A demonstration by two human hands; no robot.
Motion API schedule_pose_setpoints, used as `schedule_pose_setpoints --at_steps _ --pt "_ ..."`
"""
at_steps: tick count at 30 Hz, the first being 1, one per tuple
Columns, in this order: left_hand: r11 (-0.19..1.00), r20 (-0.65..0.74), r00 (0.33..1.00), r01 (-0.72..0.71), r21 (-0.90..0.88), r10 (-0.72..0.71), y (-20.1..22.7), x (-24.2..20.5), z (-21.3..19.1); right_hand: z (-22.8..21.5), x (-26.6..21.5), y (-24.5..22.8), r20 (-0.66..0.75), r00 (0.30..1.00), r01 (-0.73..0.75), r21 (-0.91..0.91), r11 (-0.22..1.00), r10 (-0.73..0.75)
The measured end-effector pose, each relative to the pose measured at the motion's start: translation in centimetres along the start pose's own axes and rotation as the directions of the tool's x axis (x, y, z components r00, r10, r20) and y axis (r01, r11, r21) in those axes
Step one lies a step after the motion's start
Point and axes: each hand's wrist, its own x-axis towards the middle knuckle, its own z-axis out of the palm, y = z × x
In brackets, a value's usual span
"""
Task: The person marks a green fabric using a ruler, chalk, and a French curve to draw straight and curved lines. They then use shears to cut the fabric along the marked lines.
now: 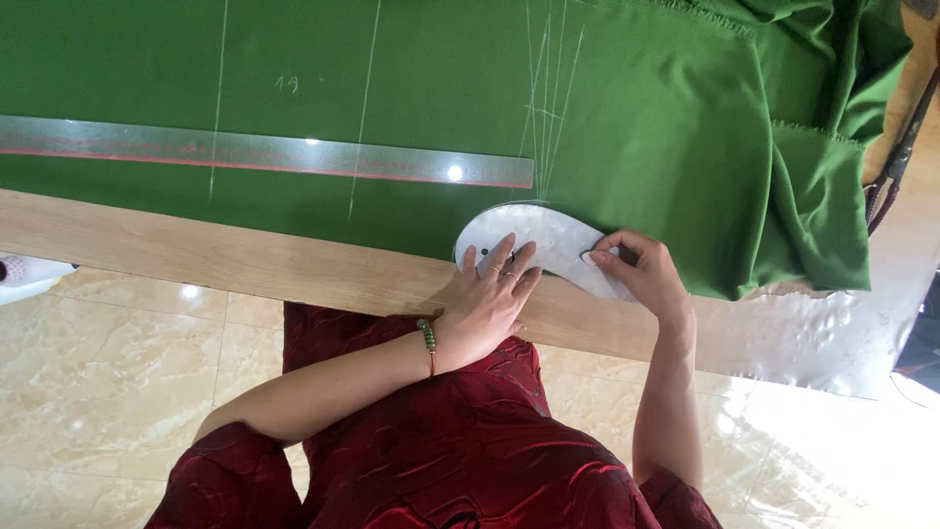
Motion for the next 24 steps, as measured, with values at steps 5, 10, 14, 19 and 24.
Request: schedule_pose_setpoints --at_steps 5,10,14,19,24 --pt "0.998 -0.043 0.999 0.026 0.05 -0.024 0.1 0.4 1.1 -0.3 0.6 -1.9 -0.007 0.997 0.078 -0.048 0.996 -0.078" --pt "0.995 -0.066 0.997 0.037 0.089 -0.031 0.1 0.9 2.1 -0.1 0.8 -1.2 -0.042 0.992 0.115 -0.094 0.989 -0.12" --pt "0.988 -0.084 0.996 0.047 0.149 -0.034 0.1 1.2 2.5 -0.1 0.8 -1.2 -0.064 0.991 0.107 -0.104 0.989 -0.114" --pt "0.981 -0.094 0.995 0.054 0.184 -0.037 0.2 1.2 2.6 0.2 1.0 -1.3 -0.073 0.992 0.096 -0.131 0.987 -0.106" --pt "0.977 -0.112 0.993 0.057 0.205 -0.035 0.2 1.2 2.7 0.5 0.9 -1.3 -0.083 0.992 0.082 -0.146 0.986 -0.094"
